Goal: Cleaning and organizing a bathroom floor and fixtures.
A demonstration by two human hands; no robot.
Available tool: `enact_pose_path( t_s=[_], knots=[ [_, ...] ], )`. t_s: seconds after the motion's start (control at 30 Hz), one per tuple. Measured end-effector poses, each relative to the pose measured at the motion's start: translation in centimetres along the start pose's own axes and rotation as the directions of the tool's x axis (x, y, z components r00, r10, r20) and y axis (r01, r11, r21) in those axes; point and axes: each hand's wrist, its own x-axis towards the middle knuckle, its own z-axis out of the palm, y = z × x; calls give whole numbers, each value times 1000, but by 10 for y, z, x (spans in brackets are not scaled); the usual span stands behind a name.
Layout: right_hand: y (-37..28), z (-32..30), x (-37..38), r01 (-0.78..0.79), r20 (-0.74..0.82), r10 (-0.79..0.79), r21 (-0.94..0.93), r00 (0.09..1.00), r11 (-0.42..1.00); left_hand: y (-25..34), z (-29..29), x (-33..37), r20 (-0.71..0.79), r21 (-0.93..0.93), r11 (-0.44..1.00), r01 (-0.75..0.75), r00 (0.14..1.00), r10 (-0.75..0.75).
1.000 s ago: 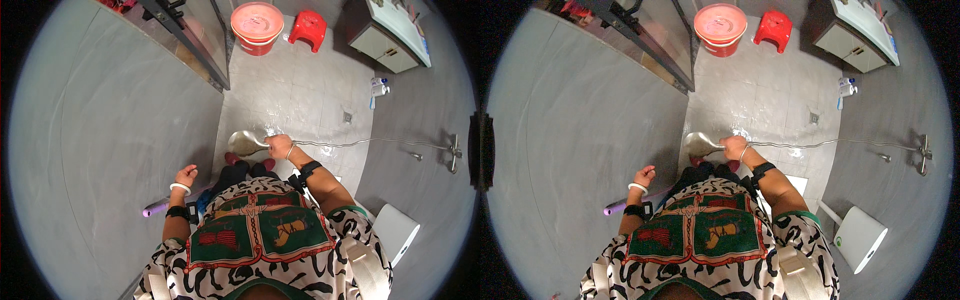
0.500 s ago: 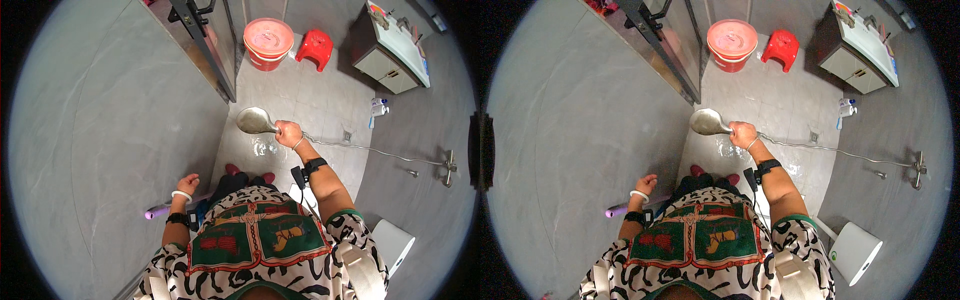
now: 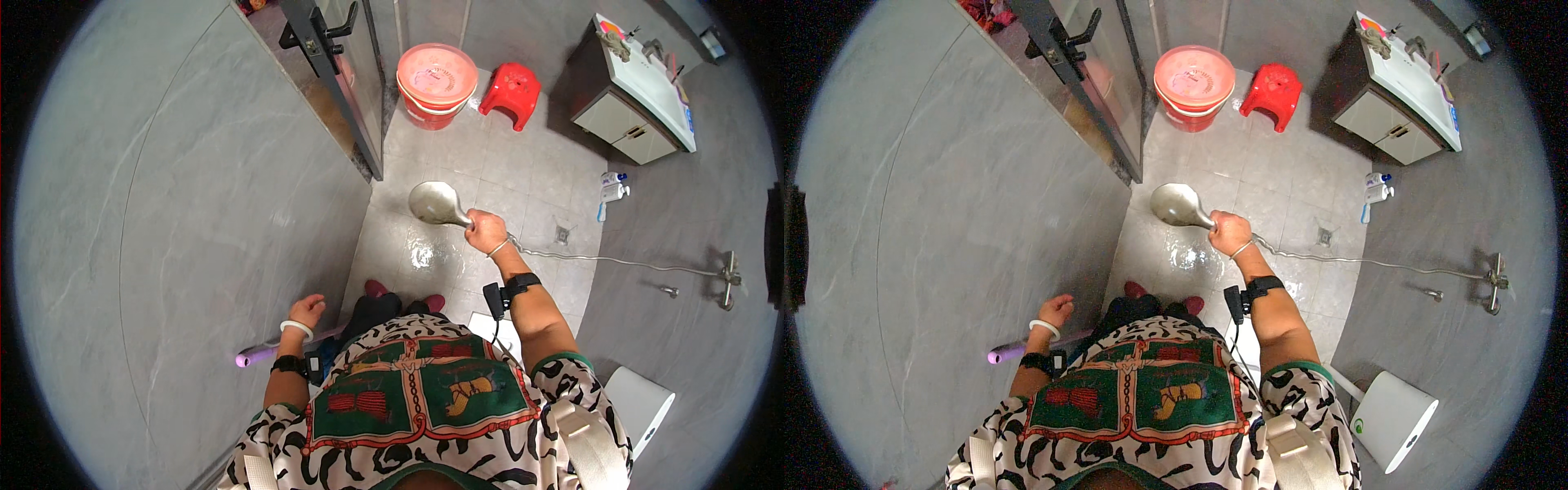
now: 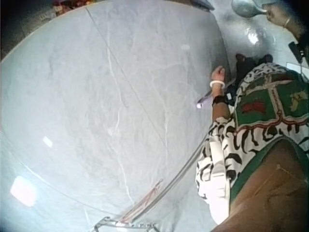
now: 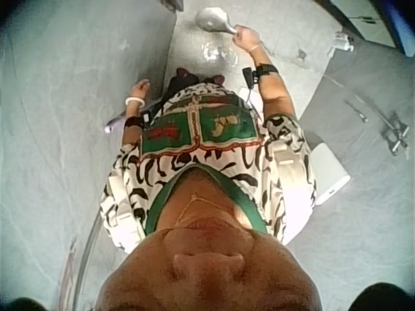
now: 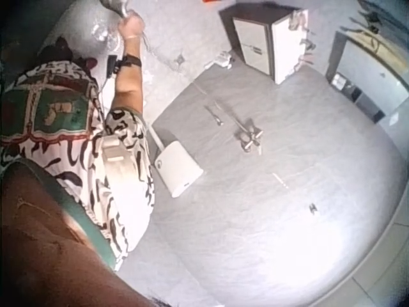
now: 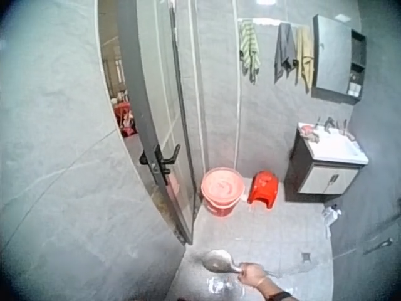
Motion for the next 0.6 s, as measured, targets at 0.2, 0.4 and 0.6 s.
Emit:
enact_pose_path(
  t_s=[0.2,0.4,0.6],
  knots=[
    [37,-27,-9,-148,-155,150,28,976,989,-11,14,21,28,-170,985,36,999,-32],
    [60,-43,-30,-158,-156,157,4,975,987,15,23,42,118,-204,979,-4,993,29],
    [68,-61,-28,-153,-222,159,46,962,987,47,24,69,122,-227,974,-25,991,54]
  ],
)
